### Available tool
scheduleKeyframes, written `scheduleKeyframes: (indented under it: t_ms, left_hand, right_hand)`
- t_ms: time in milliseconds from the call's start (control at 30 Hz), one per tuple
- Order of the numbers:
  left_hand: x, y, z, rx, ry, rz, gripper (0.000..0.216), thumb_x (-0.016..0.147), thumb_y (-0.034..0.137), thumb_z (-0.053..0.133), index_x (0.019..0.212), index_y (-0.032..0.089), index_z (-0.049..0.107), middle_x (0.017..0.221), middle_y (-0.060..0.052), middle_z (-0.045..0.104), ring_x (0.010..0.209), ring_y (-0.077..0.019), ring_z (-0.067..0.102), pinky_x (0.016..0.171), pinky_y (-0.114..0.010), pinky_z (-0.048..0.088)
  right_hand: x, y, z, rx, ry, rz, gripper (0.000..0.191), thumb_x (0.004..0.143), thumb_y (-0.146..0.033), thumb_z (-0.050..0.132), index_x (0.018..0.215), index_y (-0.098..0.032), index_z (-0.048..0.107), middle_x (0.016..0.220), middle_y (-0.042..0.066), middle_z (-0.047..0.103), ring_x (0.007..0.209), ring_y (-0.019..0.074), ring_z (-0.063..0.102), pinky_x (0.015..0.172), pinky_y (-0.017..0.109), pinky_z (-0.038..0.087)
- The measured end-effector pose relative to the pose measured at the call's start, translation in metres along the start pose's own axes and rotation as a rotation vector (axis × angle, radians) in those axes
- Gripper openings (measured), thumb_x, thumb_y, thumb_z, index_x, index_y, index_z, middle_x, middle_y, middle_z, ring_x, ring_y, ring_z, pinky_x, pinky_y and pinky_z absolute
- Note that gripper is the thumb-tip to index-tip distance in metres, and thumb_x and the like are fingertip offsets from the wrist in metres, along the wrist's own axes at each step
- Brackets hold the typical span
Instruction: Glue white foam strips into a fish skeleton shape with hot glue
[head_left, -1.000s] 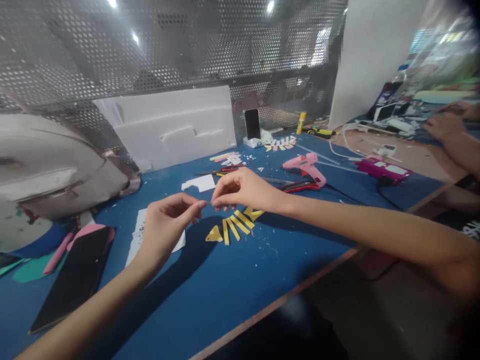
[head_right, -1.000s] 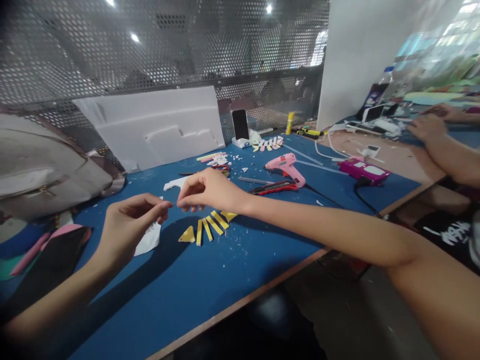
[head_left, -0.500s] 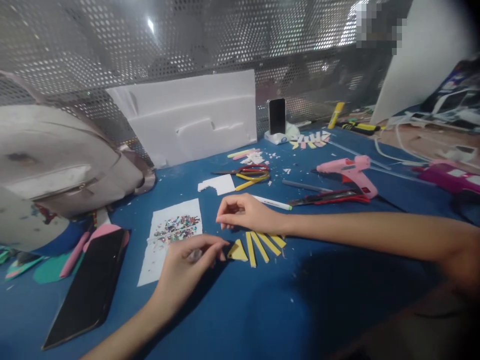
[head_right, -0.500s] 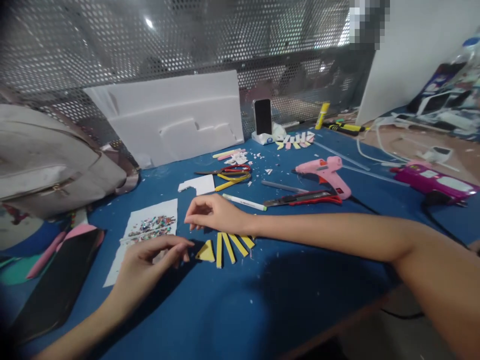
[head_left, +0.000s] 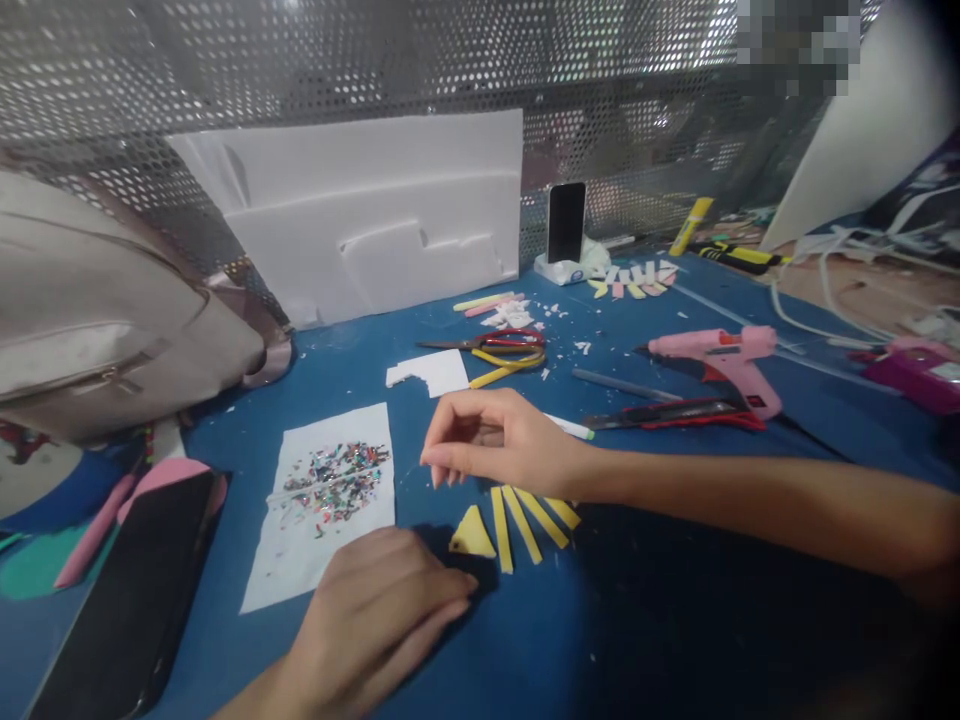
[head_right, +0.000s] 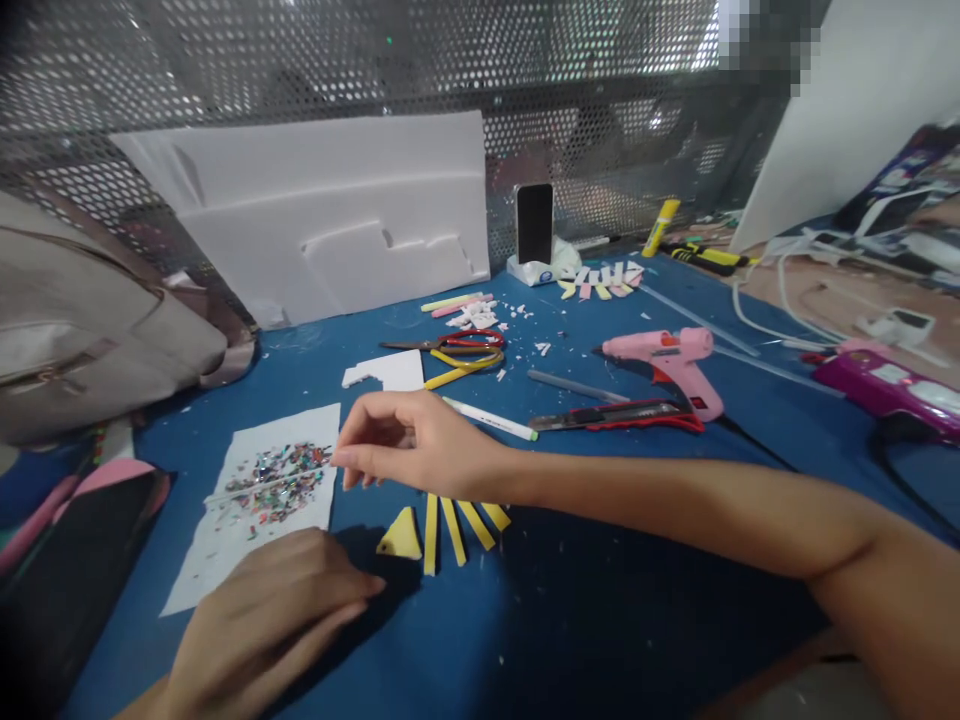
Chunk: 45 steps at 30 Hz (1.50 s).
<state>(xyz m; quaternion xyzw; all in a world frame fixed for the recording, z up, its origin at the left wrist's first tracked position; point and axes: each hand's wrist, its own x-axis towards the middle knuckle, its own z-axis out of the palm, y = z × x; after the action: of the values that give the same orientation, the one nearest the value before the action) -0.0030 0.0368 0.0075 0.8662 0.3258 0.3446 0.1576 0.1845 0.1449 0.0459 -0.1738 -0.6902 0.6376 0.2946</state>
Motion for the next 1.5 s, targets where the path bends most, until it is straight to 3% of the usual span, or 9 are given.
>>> scheduleKeyframes:
  t_ms: [167, 400, 567, 633, 800, 933, 1100, 1333, 1500]
  left_hand:
    - [-0.004, 0.003, -0.001, 0.126, -0.03, 0.16, 0.02, 0.088, 0.01, 0.06, 0.107, 0.016, 0.063, 0.08, -0.003, 0.071, 0.067, -0.0148, 0.06, 0.059, -0.029, 0.049]
    - [-0.007, 0.009, 0.001, 0.217, -0.095, 0.264, 0.015, 0.091, 0.017, 0.059, 0.105, 0.014, 0.062, 0.067, -0.001, 0.068, 0.058, -0.0143, 0.06, 0.052, -0.03, 0.048]
    - [-0.006, 0.013, 0.004, 0.195, -0.148, 0.33, 0.012, 0.091, 0.018, 0.06, 0.102, 0.013, 0.062, 0.061, 0.001, 0.065, 0.053, -0.0136, 0.059, 0.047, -0.029, 0.046]
    - [-0.006, 0.012, 0.004, 0.193, -0.112, 0.296, 0.011, 0.092, 0.019, 0.058, 0.102, 0.014, 0.061, 0.062, 0.001, 0.066, 0.053, -0.0136, 0.059, 0.047, -0.029, 0.045]
    - [-0.008, 0.004, 0.005, 0.03, 0.17, 0.038, 0.017, 0.098, 0.031, 0.049, 0.086, 0.02, 0.055, 0.061, 0.002, 0.059, 0.054, -0.0108, 0.054, 0.051, -0.024, 0.043]
    - [-0.006, 0.001, 0.001, -0.066, 0.122, -0.135, 0.006, 0.096, 0.023, 0.052, 0.097, 0.019, 0.057, 0.086, -0.001, 0.06, 0.078, -0.0103, 0.059, 0.069, -0.02, 0.048]
    - [-0.004, 0.0, -0.001, 0.03, 0.177, -0.314, 0.018, 0.095, 0.018, 0.049, 0.109, 0.026, 0.056, 0.112, -0.002, 0.052, 0.103, -0.0109, 0.053, 0.085, -0.019, 0.046]
    - [-0.007, 0.0, 0.0, 0.152, 0.249, -0.291, 0.035, 0.093, 0.021, 0.055, 0.127, 0.026, 0.049, 0.13, -0.002, 0.049, 0.122, -0.0123, 0.046, 0.103, -0.021, 0.039]
    - [-0.004, -0.004, 0.0, -0.022, 0.284, -0.347, 0.029, 0.094, 0.016, 0.052, 0.119, 0.029, 0.056, 0.119, 0.0, 0.058, 0.11, -0.0103, 0.056, 0.093, -0.021, 0.048]
  right_hand:
    - [0.007, -0.003, -0.003, -0.014, -0.077, -0.044, 0.009, 0.088, -0.021, 0.062, 0.084, -0.013, 0.058, 0.076, 0.001, 0.063, 0.071, 0.008, 0.06, 0.071, 0.023, 0.052]
    - [-0.001, 0.037, 0.012, -0.054, -0.201, 0.025, 0.011, 0.085, -0.023, 0.065, 0.084, -0.013, 0.06, 0.075, 0.001, 0.064, 0.071, 0.0082, 0.061, 0.072, 0.023, 0.051]
    - [0.001, 0.037, 0.012, -0.044, -0.103, 0.083, 0.014, 0.086, -0.026, 0.065, 0.083, -0.013, 0.059, 0.073, 0.001, 0.064, 0.068, 0.008, 0.06, 0.07, 0.022, 0.051]
    - [0.001, 0.034, 0.01, -0.023, -0.079, 0.088, 0.017, 0.085, -0.028, 0.066, 0.083, -0.013, 0.059, 0.074, 0.002, 0.064, 0.068, 0.0082, 0.061, 0.07, 0.022, 0.052]
    - [-0.001, 0.034, 0.009, -0.014, -0.032, 0.028, 0.016, 0.086, -0.027, 0.066, 0.084, -0.013, 0.059, 0.075, 0.002, 0.065, 0.069, 0.0077, 0.06, 0.069, 0.02, 0.05]
    - [-0.004, 0.036, 0.008, -0.038, 0.008, -0.042, 0.012, 0.088, -0.025, 0.063, 0.088, -0.014, 0.06, 0.08, 0.002, 0.065, 0.072, 0.0076, 0.06, 0.068, 0.019, 0.049]
    - [-0.005, 0.034, 0.009, -0.174, 0.042, -0.165, 0.011, 0.09, -0.025, 0.06, 0.088, -0.014, 0.061, 0.086, 0.001, 0.061, 0.075, 0.0076, 0.057, 0.069, 0.02, 0.048]
    - [-0.004, 0.024, 0.005, -0.504, -0.023, -0.285, 0.007, 0.091, -0.02, 0.056, 0.089, -0.015, 0.061, 0.089, 0.002, 0.061, 0.079, 0.0095, 0.055, 0.067, 0.022, 0.044]
    - [-0.007, 0.016, 0.0, -0.582, -0.085, -0.235, 0.006, 0.09, -0.018, 0.057, 0.088, -0.015, 0.062, 0.088, 0.002, 0.063, 0.08, 0.0095, 0.055, 0.07, 0.022, 0.043]
